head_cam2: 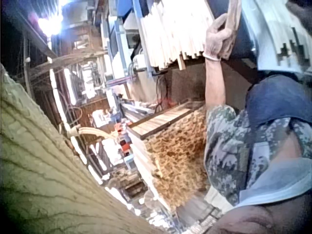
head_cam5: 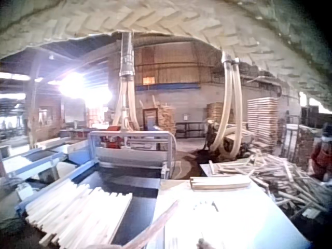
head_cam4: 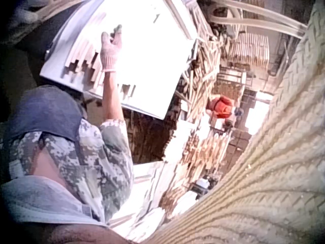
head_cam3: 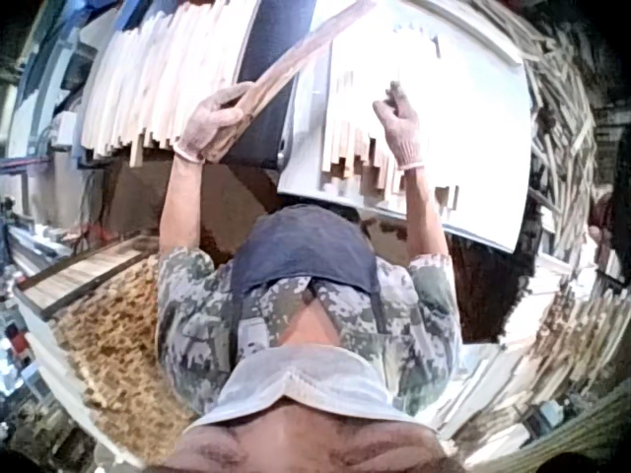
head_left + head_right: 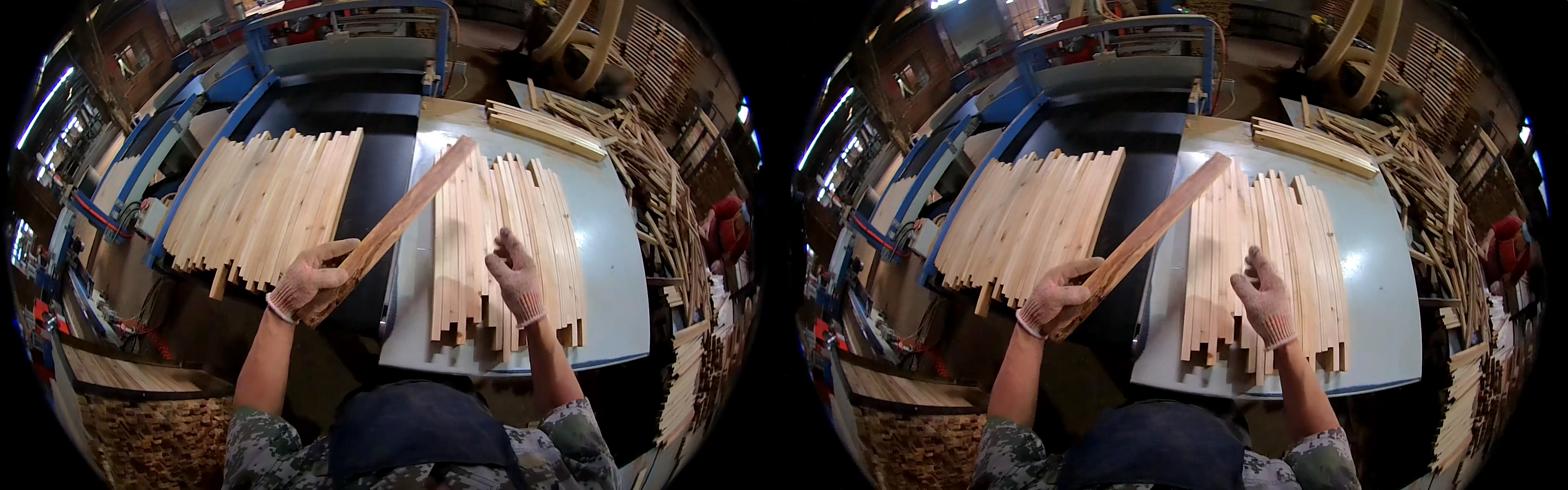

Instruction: The person picks up groups of wood slats from a table and places them onto a conveyor belt or organizes them on another surface by hand.

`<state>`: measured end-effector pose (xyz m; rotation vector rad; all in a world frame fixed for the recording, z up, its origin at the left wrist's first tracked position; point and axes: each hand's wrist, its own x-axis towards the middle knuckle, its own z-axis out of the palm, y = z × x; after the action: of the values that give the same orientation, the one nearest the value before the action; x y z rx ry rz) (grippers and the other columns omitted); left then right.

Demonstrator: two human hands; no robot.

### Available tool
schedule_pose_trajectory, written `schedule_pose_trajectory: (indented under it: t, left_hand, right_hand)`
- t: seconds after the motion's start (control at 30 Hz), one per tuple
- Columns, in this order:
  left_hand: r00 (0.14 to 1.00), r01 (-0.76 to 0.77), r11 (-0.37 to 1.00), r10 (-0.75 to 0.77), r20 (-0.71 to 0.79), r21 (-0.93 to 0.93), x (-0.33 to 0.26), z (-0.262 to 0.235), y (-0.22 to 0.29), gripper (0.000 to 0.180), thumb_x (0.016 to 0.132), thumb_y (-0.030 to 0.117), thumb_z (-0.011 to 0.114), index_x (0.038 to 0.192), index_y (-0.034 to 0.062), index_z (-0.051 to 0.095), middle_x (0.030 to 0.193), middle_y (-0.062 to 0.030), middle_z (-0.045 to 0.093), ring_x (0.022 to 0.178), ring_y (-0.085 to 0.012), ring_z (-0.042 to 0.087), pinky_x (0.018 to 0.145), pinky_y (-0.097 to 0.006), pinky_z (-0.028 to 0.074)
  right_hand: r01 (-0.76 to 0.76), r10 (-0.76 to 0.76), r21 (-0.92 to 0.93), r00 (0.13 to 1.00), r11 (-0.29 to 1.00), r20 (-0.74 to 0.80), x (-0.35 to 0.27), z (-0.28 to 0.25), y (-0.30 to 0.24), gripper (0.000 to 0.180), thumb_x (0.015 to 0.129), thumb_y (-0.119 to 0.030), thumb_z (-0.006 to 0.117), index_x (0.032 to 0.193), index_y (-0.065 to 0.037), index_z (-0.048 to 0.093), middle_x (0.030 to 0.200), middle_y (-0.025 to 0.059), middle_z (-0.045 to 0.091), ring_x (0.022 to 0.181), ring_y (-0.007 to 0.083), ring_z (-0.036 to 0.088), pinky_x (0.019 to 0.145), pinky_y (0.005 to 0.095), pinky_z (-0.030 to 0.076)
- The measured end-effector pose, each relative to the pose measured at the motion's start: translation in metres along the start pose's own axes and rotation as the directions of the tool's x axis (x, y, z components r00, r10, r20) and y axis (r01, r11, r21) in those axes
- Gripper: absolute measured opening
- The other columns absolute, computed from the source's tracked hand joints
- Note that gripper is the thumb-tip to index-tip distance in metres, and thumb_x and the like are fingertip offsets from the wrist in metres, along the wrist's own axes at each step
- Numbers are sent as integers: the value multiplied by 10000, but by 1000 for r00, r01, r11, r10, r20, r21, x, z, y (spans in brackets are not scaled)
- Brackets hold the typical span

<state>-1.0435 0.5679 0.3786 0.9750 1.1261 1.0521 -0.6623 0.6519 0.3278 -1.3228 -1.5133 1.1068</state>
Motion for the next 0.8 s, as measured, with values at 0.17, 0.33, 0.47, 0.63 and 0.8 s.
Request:
schedule_pose_trajectory:
  t: [0.17,0.33,0.47,0.63,0.8]
  left_hand:
    - [968,47,978,-94,232,204,0,18,28,712,795,147,754,1452,-69,586,1372,-168,668,1267,-243,629,1120,-367,474]
    - [896,114,966,-200,396,230,10,36,37,622,784,104,742,1380,-51,652,1294,-120,692,1170,-203,650,1057,-348,501]
    - [862,229,935,-323,391,270,16,53,60,576,726,69,721,1275,-100,689,1147,-121,726,1019,-205,687,880,-330,561]
    - [894,116,914,75,442,-389,59,-9,2,615,985,424,660,1363,-60,617,1223,-262,707,1069,-327,698,797,-441,612]
    - [988,105,919,-54,143,-379,110,39,-35,607,1004,484,666,1387,14,636,1223,-204,726,1037,-347,719,854,-466,621]
  right_hand:
    - [252,-456,-750,887,612,-73,26,-43,-9,899,807,-247,814,1593,-65,417,1626,241,422,1502,429,404,1240,496,354]
    - [282,-385,-905,911,317,149,22,-98,-9,799,818,-184,796,1548,-113,481,1620,180,447,1519,397,387,1264,546,291]
    - [467,-421,-780,859,417,290,0,-134,-2,667,690,-90,852,1323,-76,642,1052,132,685,1061,378,636,1022,487,498]
    - [366,-347,-592,926,718,151,-69,-142,13,567,797,-293,889,1288,-72,710,902,161,687,869,357,679,825,442,556]
    - [-219,217,3,967,976,-136,-53,-160,45,435,970,-365,724,1248,-31,718,846,75,692,797,195,652,777,361,545]
